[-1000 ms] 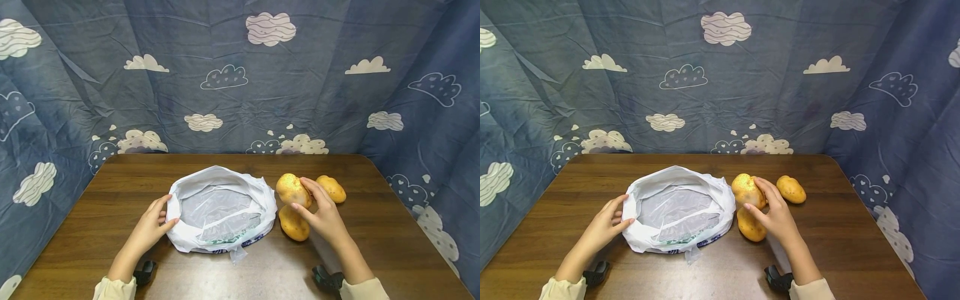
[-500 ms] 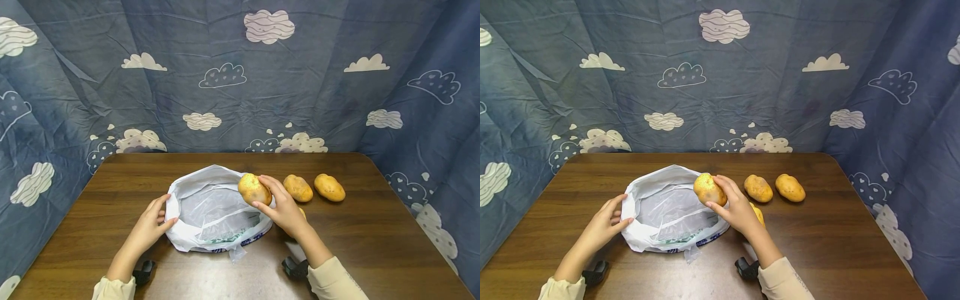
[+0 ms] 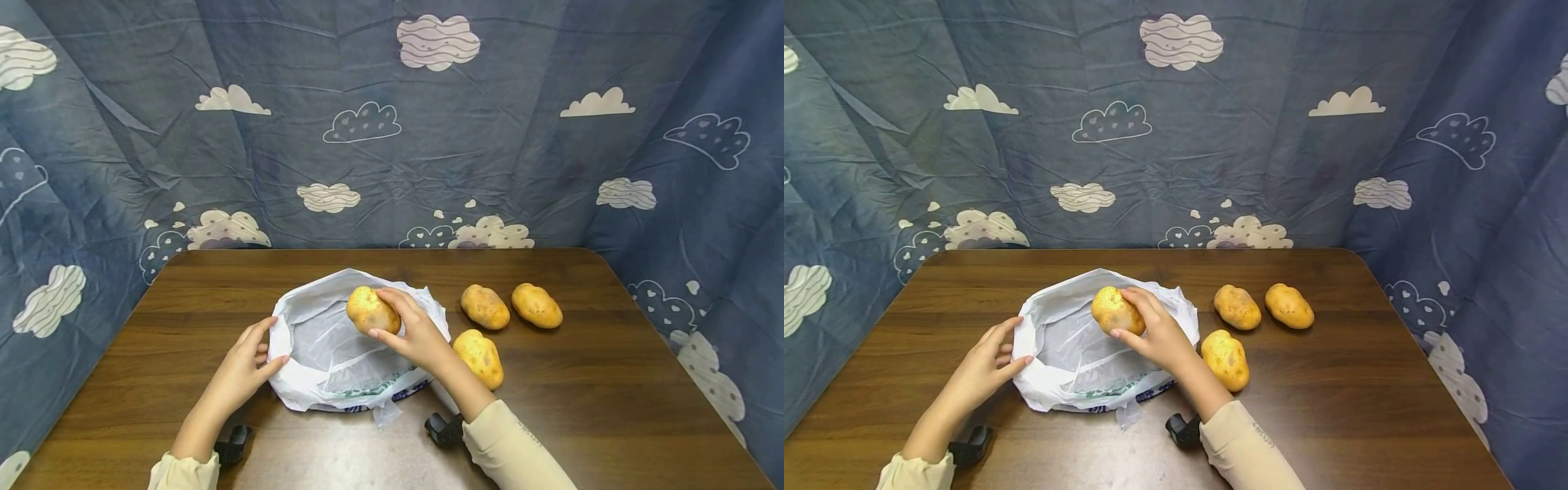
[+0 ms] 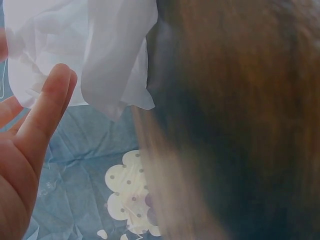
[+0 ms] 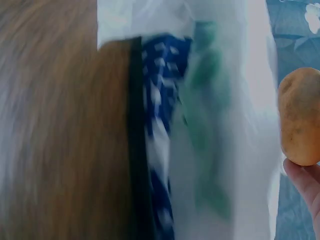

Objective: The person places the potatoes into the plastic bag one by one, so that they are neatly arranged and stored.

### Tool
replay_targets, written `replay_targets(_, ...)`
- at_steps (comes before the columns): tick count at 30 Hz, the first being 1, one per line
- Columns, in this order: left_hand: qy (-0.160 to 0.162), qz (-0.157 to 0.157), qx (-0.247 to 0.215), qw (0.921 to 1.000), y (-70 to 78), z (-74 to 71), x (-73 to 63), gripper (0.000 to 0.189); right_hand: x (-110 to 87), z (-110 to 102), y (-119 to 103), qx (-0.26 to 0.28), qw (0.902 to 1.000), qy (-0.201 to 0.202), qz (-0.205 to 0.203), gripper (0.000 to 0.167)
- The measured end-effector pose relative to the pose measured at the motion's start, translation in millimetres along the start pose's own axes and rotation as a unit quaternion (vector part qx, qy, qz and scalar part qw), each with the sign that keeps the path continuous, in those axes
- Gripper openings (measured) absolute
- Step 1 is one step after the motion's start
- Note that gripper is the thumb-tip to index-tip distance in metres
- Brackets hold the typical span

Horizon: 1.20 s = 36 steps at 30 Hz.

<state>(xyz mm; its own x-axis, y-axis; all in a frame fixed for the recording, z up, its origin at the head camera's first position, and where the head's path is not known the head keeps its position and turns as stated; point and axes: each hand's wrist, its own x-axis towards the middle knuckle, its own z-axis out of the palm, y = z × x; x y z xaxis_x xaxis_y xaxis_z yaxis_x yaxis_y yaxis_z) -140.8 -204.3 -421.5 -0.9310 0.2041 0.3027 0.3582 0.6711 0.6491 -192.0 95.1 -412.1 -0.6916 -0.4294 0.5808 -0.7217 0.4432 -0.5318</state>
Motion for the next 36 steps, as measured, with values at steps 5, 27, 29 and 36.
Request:
replay_targets(5,-0.001,0.003,-0.004,1.0,0.3,-0.6,0.1,0.065,8.0,18,-2,0.013,0.9998,-0.015,0.008,0.059)
replay_targets(27,-0.008,0.0,-0.004,1.0,1.2,0.4,0.6,0.065,32.7,83,-5,0.072,0.991,-0.028,0.109,0.057)
replay_targets(29,-0.008,0.001,-0.005,1.0,1.5,0.4,0.9,0.065,33.0,87,-5,0.081,0.9888,-0.026,0.123,0.057)
replay_targets(36,-0.01,-0.002,-0.012,0.9999,1.8,-0.1,0.0,0.064,33.8,101,-5,0.138,0.9732,-0.018,0.183,0.057)
